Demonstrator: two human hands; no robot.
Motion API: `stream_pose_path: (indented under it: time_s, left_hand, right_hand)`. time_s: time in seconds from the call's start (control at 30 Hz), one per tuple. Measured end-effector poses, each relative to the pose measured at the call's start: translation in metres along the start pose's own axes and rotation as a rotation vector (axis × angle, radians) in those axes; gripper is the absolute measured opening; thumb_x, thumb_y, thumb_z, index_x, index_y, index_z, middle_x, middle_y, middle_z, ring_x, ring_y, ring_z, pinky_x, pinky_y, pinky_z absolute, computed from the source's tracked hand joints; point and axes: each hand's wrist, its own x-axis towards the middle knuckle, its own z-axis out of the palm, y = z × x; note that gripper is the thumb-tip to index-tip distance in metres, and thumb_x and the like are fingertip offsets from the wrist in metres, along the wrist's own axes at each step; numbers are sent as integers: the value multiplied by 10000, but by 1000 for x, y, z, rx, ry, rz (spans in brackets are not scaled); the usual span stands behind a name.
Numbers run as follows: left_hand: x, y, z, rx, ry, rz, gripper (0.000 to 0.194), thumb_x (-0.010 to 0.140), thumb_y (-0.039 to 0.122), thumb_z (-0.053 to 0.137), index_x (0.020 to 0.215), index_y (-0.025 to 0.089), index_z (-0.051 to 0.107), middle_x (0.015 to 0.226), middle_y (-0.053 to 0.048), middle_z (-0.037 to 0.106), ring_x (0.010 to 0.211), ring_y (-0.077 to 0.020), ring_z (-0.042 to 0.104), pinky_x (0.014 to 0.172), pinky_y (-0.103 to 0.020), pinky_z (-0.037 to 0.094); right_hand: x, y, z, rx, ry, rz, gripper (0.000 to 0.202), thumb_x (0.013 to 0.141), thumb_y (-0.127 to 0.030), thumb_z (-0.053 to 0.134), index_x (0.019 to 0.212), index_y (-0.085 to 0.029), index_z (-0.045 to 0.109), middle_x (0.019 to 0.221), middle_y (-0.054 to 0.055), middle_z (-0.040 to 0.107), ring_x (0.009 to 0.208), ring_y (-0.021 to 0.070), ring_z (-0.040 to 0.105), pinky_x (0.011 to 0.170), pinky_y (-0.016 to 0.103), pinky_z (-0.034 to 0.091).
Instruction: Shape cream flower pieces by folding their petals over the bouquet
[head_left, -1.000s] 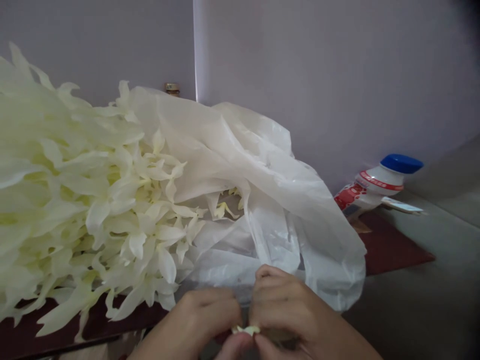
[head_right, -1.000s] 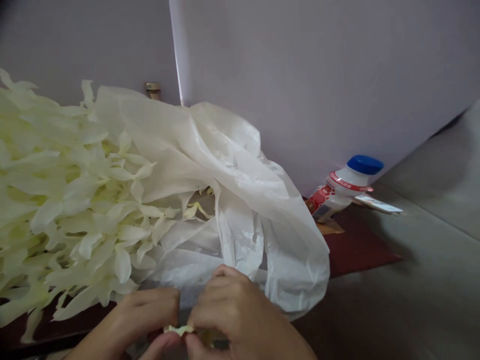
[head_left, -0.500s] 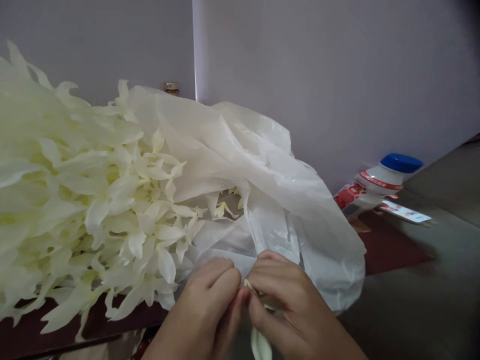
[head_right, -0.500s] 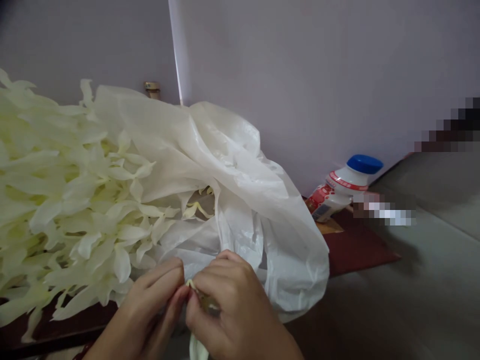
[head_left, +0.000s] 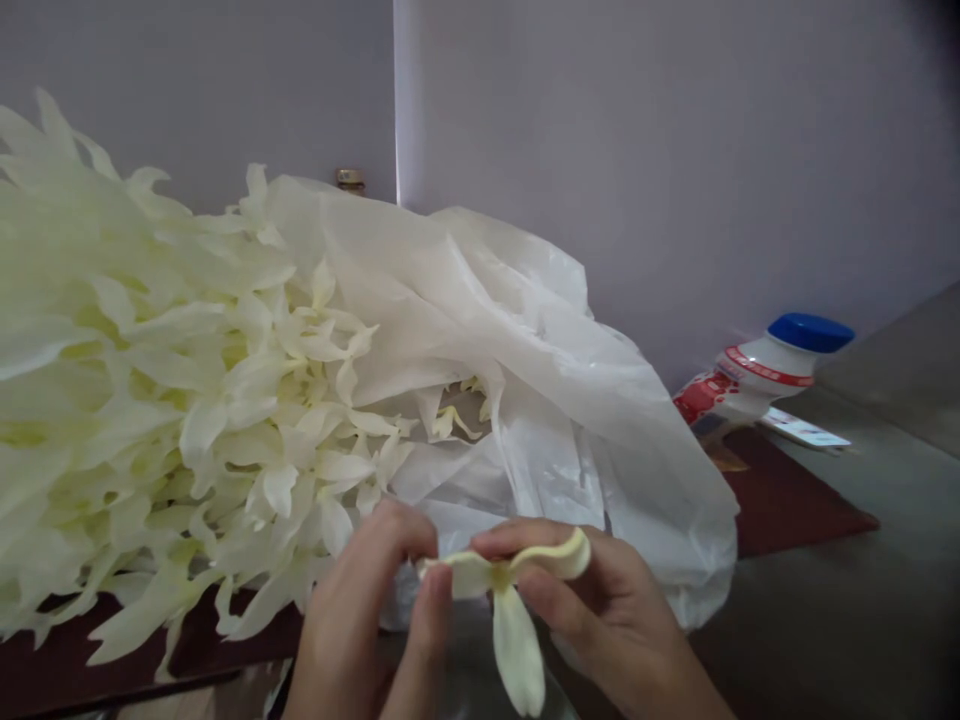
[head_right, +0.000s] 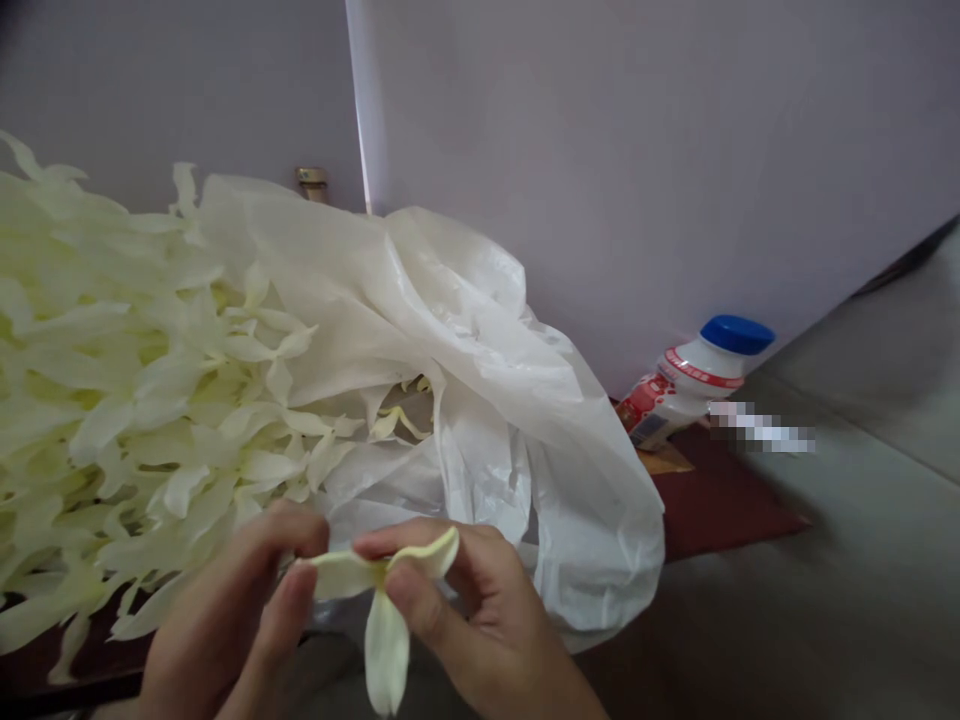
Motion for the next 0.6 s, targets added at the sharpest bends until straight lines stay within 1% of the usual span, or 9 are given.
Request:
stream_pose_path:
  time_s: [0.03,0.07,0.1,0.13,0.2,0.27,0.33,0.43,0.6]
  left_hand:
    - [-2,-1,2,95,86,5,90,949,132,566,1008,200,572,905,-21,604,812,-127,642,718,-191,539]
    - [-3,-2,3,179,151,41,175,905,105,622,1055,188,587,990,-36,610,900,-131,645,798,-186,545]
    - [-3,-2,4,237,177,105,240,866,71,664,1071,179,602,1043,-42,613,956,-130,644,868,-180,541]
    - [-3,0,4,258,161,179,270,840,38,687,1065,172,620,1059,-39,626,977,-123,646,920,-171,533]
    - [0,4,4,201,43,294,233,833,10,699,1001,163,647,987,-15,672,939,-102,664,960,-142,524]
    - [3,9,3,91,-39,308,186,852,21,696,972,158,660,920,0,706,903,-87,682,943,-108,526]
    - [5,12,2,-5,-59,226,180,867,43,704,989,171,672,909,9,718,873,-73,696,887,-79,539]
    - [5,9,2,-163,-93,50,178,875,87,734,996,213,701,925,21,727,841,-69,721,812,-77,571]
    - [9,4,2,-436,-80,-126,76,827,171,822,866,233,806,835,11,766,755,-100,756,732,-103,609]
  right_hand:
    - [3,2,5,40,-1,3,263,914,-500,722,1024,-288,831,1030,72,811,992,240,758,899,332,607]
    - [6,3,9,42,8,-15,273,911,-514,720,1006,-287,837,1060,73,804,1045,243,742,947,336,589]
    - [7,4,11,30,22,-30,275,915,-517,714,1011,-291,836,1085,70,794,1080,239,728,988,337,569]
    - [8,5,13,12,22,-37,274,926,-513,702,1040,-299,830,1109,66,785,1093,232,722,1004,332,560]
    - [6,5,13,-19,-6,-69,282,964,-493,659,1147,-328,797,1182,57,761,1137,220,709,1027,322,549]
    - [2,5,11,-39,-79,-151,306,1011,-471,589,1260,-379,742,1273,42,724,1213,209,677,1068,319,524]
    - [1,6,10,-87,-159,-255,331,1049,-447,521,1336,-429,686,1301,23,690,1224,182,658,1091,295,496]
    - [4,8,12,-101,-169,-334,341,1060,-426,506,1365,-435,661,1199,18,683,1085,153,687,1024,256,524]
    - [10,11,15,-69,-148,-359,309,1051,-446,515,1034,-310,791,996,21,660,775,134,654,876,260,567]
